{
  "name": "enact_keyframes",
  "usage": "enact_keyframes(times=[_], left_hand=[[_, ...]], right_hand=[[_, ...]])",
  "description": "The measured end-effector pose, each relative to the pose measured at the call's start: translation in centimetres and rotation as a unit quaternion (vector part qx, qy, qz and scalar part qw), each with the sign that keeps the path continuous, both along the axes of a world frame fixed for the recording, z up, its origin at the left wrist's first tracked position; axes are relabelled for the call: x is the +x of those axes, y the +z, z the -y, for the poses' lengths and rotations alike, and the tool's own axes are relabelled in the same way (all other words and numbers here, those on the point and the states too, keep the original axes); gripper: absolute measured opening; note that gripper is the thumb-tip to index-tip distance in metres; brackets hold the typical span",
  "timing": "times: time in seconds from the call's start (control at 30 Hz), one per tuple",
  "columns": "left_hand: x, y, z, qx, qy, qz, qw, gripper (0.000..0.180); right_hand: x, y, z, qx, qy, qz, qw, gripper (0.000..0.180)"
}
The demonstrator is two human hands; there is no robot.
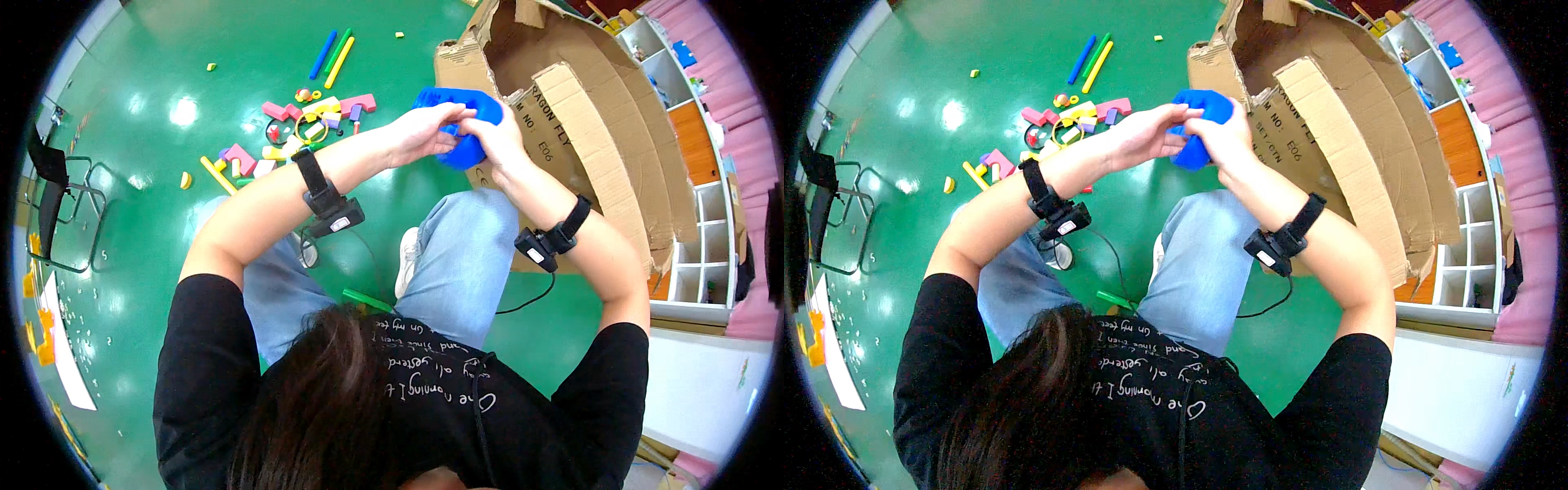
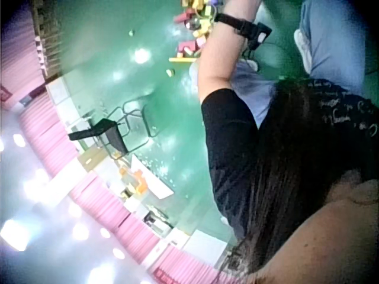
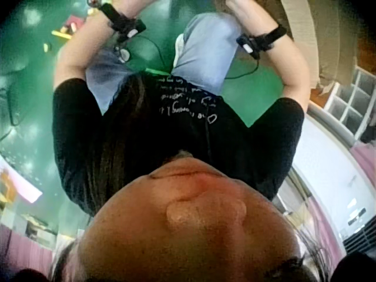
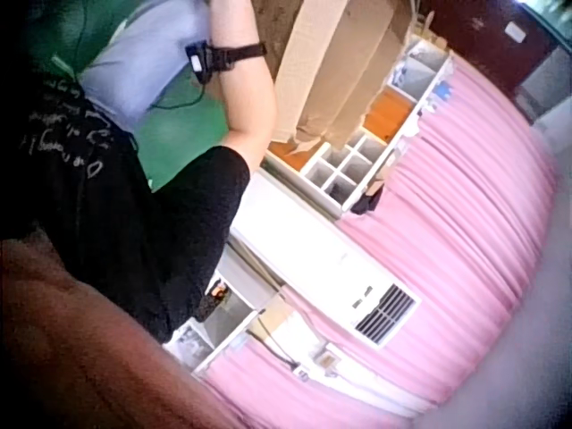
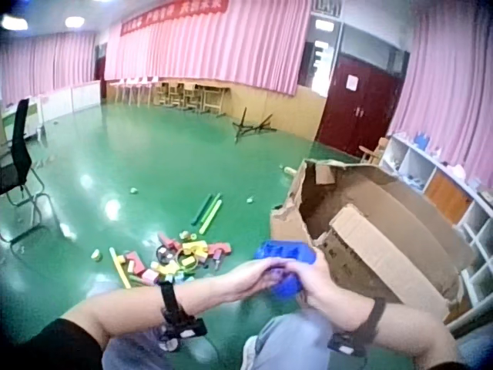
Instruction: The person picks up various colorful plastic and foam toys from the floor and places them one by one into a large cardboard box while sitting on the floor.
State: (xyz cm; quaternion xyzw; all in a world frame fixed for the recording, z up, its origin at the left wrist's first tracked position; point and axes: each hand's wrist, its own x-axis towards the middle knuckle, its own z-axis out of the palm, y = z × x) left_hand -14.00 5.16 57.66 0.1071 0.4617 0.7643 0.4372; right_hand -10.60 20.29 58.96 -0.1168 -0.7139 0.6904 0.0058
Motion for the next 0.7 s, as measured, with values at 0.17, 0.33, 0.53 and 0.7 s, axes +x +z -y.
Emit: enact_keyframes(times=[0.17,0.33,0.53,0.7], left_hand=[[-1.5,-1.9,2.0,-0.040,0.068,-0.124,0.989,0.030],[-4.5,-8.4,8.1,-0.221,0.117,0.081,0.965,0.028],[-5.2,-8.8,8.9,-0.212,0.176,0.079,0.958,0.030],[-5.3,-8.8,7.4,-0.196,0.146,0.065,0.968,0.033]], right_hand=[[-0.1,3.3,-8.0,-0.318,-0.060,0.129,0.938,0.045],[5.0,4.9,-9.3,-0.349,-0.067,0.095,0.930,0.045],[13.4,10.2,-11.7,-0.343,-0.105,-0.031,0.933,0.045],[25.1,14.4,-16.6,-0.272,-0.290,-0.149,0.905,0.038]])
